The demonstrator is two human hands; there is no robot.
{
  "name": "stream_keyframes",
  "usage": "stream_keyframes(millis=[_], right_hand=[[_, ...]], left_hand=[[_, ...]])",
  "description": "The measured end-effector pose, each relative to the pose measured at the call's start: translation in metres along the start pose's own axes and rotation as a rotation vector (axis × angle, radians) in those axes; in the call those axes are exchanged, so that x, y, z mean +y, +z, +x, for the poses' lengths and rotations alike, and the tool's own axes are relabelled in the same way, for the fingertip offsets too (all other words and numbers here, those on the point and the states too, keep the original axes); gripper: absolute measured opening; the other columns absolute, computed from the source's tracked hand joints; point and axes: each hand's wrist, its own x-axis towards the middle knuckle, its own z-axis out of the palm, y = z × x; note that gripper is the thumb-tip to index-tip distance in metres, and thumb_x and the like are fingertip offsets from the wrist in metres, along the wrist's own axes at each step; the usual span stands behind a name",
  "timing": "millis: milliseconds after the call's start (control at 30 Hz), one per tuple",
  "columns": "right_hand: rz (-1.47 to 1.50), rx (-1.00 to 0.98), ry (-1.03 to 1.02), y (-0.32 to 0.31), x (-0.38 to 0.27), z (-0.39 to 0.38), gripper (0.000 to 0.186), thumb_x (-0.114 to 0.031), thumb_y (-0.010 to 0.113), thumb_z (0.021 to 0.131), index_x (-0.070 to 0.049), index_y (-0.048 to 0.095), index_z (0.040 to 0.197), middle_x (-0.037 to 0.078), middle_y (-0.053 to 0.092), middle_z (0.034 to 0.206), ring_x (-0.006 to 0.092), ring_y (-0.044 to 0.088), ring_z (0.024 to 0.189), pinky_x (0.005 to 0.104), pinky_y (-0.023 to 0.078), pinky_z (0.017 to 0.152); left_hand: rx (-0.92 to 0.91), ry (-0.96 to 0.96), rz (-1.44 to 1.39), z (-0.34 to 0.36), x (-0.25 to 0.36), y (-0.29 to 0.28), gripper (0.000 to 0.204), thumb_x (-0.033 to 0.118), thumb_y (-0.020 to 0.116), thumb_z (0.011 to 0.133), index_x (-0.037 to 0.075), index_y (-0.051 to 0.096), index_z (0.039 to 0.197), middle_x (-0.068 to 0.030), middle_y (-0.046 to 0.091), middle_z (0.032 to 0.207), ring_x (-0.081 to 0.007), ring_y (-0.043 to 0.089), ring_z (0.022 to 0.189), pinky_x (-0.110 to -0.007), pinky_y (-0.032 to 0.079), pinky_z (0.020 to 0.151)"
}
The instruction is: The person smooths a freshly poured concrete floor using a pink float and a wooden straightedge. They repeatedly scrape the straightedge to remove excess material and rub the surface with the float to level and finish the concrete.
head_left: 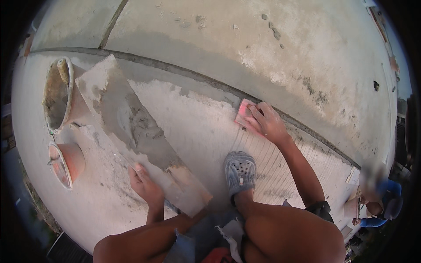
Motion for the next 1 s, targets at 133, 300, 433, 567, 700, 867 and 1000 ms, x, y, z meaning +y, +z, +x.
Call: stream_keyframes(millis=[133,300,433,567,700,867,1000], right_hand=[[0.202,-0.164,0.021,-0.007,-0.001,-0.014,0.039,-0.029,0.076,0.090,-0.005,0.069,0.119,0.011,0.060,0.103,0.0297,0.064,0.095,0.0419,0.057,0.076],[0.176,-0.083,0.068,-0.025,0.001,-0.009,0.037,-0.027,0.075,0.092,-0.005,0.070,0.122,0.012,0.061,0.103,0.0310,0.065,0.094,0.0428,0.056,0.077],[0.166,-0.067,0.104,-0.011,0.007,-0.011,0.038,-0.023,0.077,0.091,-0.003,0.070,0.123,0.014,0.062,0.105,0.0317,0.065,0.090,0.0422,0.055,0.078],[0.318,-0.181,-0.013,-0.010,-0.003,-0.014,0.037,-0.028,0.074,0.093,-0.003,0.069,0.119,0.011,0.060,0.102,0.0309,0.065,0.090,0.0444,0.056,0.077],[0.222,-0.066,0.079,-0.010,-0.011,0.009,0.035,-0.028,0.072,0.095,-0.004,0.070,0.120,0.012,0.060,0.103,0.0308,0.064,0.092,0.0435,0.055,0.078],[0.241,-0.160,0.133,-0.008,-0.013,0.016,0.035,-0.026,0.068,0.098,0.000,0.070,0.122,0.016,0.064,0.103,0.0331,0.063,0.095,0.0419,0.053,0.083],[0.420,-0.336,0.129,-0.020,-0.015,0.020,0.034,-0.026,0.067,0.099,0.000,0.071,0.121,0.017,0.064,0.104,0.0341,0.063,0.095,0.0420,0.052,0.085]], left_hand=[[0.032,-0.004,0.009,0.000,-0.002,0.001,0.028,0.028,0.044,0.114,0.006,0.051,0.098,0.0055,0.045,0.085,-0.0022,0.038,0.076,-0.019,0.034,0.067],[0.001,0.020,0.003,-0.001,0.007,0.010,0.030,0.029,0.043,0.114,0.006,0.051,0.096,0.0051,0.044,0.085,-0.0029,0.039,0.077,-0.020,0.034,0.069],[-0.037,0.052,0.079,0.000,-0.006,0.000,0.028,0.028,0.043,0.114,0.006,0.053,0.100,0.0053,0.045,0.086,-0.0029,0.039,0.078,-0.020,0.034,0.069],[-0.016,0.032,0.013,-0.002,0.007,0.012,0.027,0.027,0.043,0.114,0.006,0.052,0.098,0.0060,0.044,0.085,-0.0028,0.038,0.078,-0.020,0.032,0.068],[-0.035,0.051,-0.002,-0.003,0.008,0.016,0.027,0.027,0.044,0.114,0.007,0.050,0.097,0.0068,0.041,0.084,-0.0029,0.036,0.076,-0.020,0.031,0.067],[-0.047,0.075,0.023,-0.004,0.013,0.014,0.027,0.027,0.043,0.114,0.007,0.050,0.097,0.0069,0.041,0.083,-0.0030,0.035,0.075,-0.020,0.030,0.067],[-0.059,0.051,-0.022,-0.004,0.005,0.011,0.028,0.028,0.043,0.114,0.003,0.056,0.110,0.0043,0.049,0.091,-0.0040,0.042,0.082,-0.021,0.037,0.073]])
